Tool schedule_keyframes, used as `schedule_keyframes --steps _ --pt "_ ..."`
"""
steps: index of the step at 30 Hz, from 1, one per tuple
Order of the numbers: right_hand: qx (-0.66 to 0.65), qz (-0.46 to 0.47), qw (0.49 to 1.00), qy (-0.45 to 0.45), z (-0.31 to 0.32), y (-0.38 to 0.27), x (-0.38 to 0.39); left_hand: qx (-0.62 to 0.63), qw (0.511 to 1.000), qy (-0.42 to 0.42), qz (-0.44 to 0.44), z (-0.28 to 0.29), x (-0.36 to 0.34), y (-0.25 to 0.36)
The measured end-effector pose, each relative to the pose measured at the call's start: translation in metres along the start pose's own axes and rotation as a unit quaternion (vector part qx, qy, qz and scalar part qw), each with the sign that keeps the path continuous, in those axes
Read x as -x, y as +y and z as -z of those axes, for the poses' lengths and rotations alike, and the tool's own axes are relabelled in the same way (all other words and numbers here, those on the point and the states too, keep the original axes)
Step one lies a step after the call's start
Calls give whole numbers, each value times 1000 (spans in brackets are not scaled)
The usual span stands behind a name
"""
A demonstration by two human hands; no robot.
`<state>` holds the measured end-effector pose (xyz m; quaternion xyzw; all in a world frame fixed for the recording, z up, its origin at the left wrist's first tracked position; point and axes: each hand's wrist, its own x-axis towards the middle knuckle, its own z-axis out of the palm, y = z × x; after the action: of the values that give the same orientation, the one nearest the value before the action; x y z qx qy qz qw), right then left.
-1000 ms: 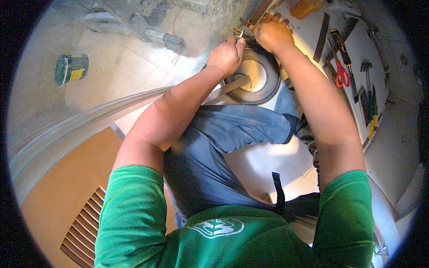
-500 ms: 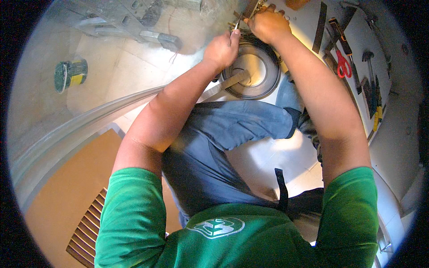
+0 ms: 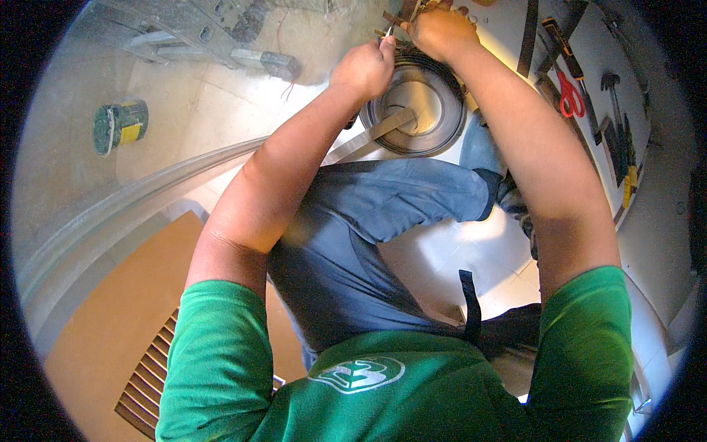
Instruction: The person sits on the floor and installs a curved trim piece along the base of a cabinet. They use a tape measure to check dimensions, a hammer to tap the trim into place, and a utility knife to trim excess material.
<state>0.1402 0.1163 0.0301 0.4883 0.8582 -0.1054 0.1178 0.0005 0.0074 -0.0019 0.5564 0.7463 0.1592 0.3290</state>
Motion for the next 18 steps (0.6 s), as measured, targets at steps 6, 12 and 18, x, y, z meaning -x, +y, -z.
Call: schedule_keyframes --steps 6,12,18 --pt "-30 -33 998 33 6 -7 8 -12 1000 12 -9 2 -2 3" --pt "-26 -13 997 77 5 -6 15 -4 1000 -8 -6 9 -1 8" --pt "-15 9 998 52 4 -3 8 -12 1000 -1 -3 8 -4 9"
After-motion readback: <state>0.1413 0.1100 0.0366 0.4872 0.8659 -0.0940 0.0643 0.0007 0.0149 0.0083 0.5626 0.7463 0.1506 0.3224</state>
